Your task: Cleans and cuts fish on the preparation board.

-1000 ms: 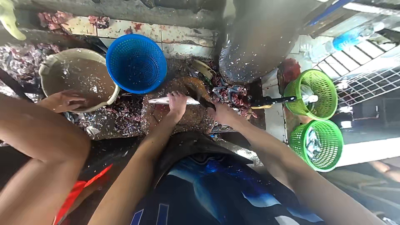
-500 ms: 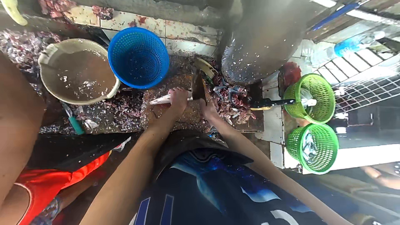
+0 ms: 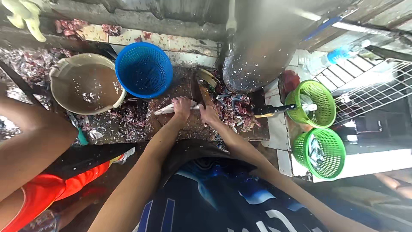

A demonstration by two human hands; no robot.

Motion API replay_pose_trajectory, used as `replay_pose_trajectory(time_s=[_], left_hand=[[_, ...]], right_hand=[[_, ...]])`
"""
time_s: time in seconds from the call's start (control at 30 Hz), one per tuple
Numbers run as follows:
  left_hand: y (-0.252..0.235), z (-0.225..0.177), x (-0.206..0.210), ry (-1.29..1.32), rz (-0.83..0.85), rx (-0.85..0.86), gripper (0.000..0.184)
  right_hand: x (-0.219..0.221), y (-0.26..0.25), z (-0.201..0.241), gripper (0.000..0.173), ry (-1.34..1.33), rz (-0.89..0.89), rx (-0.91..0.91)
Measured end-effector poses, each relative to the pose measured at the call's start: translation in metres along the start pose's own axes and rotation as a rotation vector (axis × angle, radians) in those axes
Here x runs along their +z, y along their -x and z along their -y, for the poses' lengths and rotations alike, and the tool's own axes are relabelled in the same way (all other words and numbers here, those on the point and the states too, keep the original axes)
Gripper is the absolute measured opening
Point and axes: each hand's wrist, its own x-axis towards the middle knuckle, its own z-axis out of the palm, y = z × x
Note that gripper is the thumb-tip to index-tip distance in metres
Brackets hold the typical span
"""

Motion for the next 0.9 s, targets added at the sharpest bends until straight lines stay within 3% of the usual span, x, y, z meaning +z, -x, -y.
replay_pose_trajectory(time_s=[0.03,0.1,0.17,0.23,0.3,0.4,0.5,0.73,0.9], left_hand=[[-0.012,0.002,0.028,-0.124,0.125,0.028,0.022],[-0.038,0.006,0.046,-0.214,0.475,0.084,0.029],[-0.042,0.01,0.05,-0.195,0.573,0.1,0.035],[-0.045,0.013,0.039,-0.145,0.607,0.098,0.028],[-0.042,0.021,0.026,-0.109,0.664,0.078,0.026],[-0.03,0.039,0.023,-0.089,0.661,0.072,0.029],[-0.026,0.04,0.035,-0.145,0.615,0.09,0.029],[-0.023,0.039,0.042,-0.231,0.58,0.178,0.03],[-0.025,0.044,0.046,-0.22,0.568,0.189,0.03]], right_hand=[[-0.004,0.005,-0.001,0.065,-0.077,0.048,0.062],[0.0,0.012,-0.008,0.062,-0.193,0.069,0.142],[0.01,0.017,-0.008,0.065,-0.287,0.032,0.179],[0.002,0.017,-0.003,0.065,-0.296,0.066,0.172],[-0.032,0.03,-0.001,0.061,-0.025,0.136,0.046],[-0.081,0.069,-0.006,0.053,0.613,0.069,-0.185],[-0.1,0.098,-0.008,0.051,0.957,0.129,-0.151],[-0.119,0.116,0.047,0.038,1.389,0.113,-0.248],[-0.091,0.111,0.097,0.025,1.531,0.141,-0.213]])
